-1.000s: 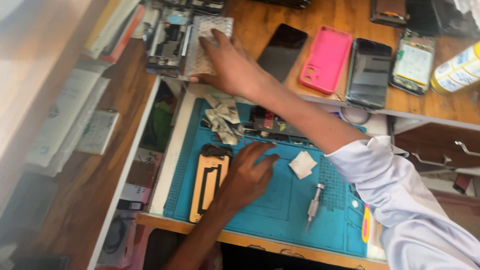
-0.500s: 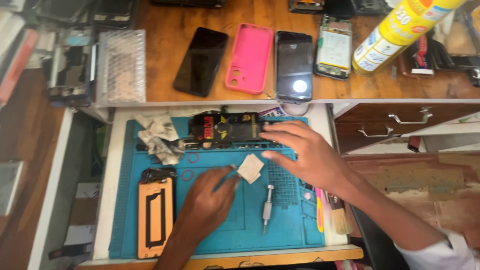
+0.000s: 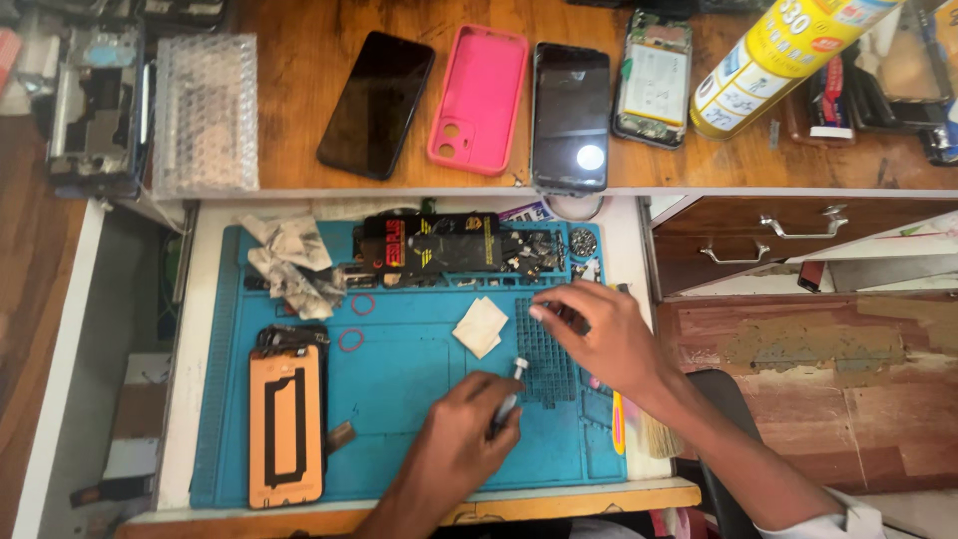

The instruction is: The person disassembles a mobile phone on a blue mat, removing the battery and internal electronic components. They clean the edges of the phone frame with a scraper and liquid from a bottle before placing the screen into bubble wrap.

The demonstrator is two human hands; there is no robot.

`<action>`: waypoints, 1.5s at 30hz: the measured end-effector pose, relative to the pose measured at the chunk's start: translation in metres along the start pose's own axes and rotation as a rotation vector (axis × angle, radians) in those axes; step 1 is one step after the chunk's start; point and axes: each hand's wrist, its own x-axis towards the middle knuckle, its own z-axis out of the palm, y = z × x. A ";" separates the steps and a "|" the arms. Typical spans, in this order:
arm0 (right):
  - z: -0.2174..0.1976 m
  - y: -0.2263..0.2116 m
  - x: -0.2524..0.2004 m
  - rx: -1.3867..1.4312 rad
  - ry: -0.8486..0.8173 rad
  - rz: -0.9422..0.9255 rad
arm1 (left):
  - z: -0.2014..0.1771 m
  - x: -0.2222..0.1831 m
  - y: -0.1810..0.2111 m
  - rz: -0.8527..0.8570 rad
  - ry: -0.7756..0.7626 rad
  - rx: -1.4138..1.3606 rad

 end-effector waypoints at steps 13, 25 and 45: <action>-0.050 -0.028 0.052 -0.402 0.504 -0.409 | -0.075 0.015 -0.037 0.145 0.455 0.414; -0.044 -0.032 0.137 -0.588 0.284 -0.056 | -0.079 0.014 -0.044 0.147 0.425 0.460; -0.048 0.004 0.132 -0.496 0.388 -0.106 | -0.089 0.014 -0.045 0.133 0.368 0.460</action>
